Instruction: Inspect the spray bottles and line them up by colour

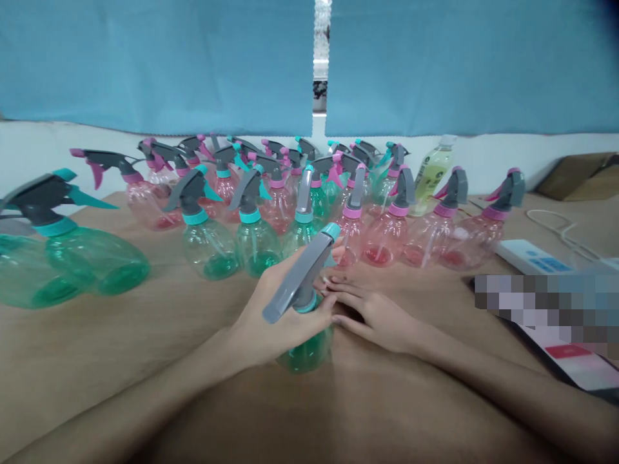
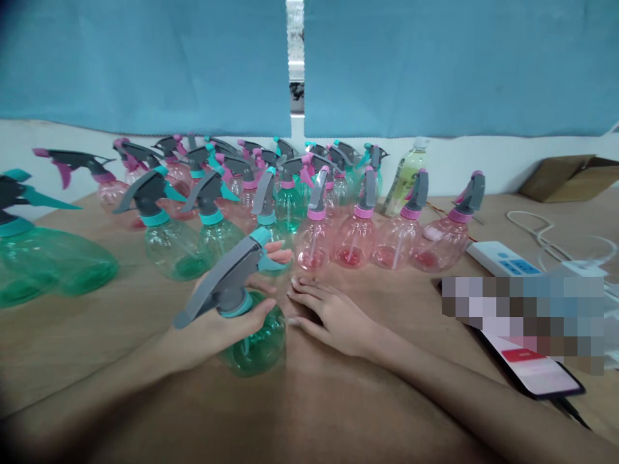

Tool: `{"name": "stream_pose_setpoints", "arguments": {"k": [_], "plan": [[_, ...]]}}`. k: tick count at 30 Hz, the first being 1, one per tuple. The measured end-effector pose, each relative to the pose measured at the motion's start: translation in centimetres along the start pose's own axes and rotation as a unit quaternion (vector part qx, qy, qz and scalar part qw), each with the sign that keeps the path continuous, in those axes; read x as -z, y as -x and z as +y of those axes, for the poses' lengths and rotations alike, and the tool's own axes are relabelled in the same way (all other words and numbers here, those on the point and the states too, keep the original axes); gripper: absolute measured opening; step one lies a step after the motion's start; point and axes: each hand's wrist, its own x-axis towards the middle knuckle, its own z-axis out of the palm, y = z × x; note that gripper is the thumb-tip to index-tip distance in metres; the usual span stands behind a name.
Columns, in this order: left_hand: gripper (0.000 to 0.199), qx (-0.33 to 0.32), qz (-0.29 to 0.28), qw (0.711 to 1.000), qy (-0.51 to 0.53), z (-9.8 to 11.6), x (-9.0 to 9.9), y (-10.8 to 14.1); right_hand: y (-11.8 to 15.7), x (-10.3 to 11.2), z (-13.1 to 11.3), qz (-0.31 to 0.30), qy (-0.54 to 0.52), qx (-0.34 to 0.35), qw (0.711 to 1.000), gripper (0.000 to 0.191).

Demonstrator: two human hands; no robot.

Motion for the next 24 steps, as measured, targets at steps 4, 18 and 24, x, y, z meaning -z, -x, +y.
{"name": "stream_pose_setpoints", "arguments": {"k": [4, 18, 24], "plan": [[0.030, 0.017, 0.067, 0.997, -0.045, 0.2, -0.4, 0.3, 0.0, 0.0, 0.0, 0.009, -0.003, 0.001, 1.000, 0.047], [0.026, 0.013, 0.037, 0.997, -0.059, 1.0, 0.2, 0.2, 0.0, 0.0, -0.2, 0.010, 0.004, 0.005, 1.000, 0.049], [0.024, 0.006, 0.035, 0.999, -0.037, 1.4, 0.4, 0.0, 0.0, 0.0, -0.1, 0.006, 0.000, 0.005, 1.000, 0.048]]}}
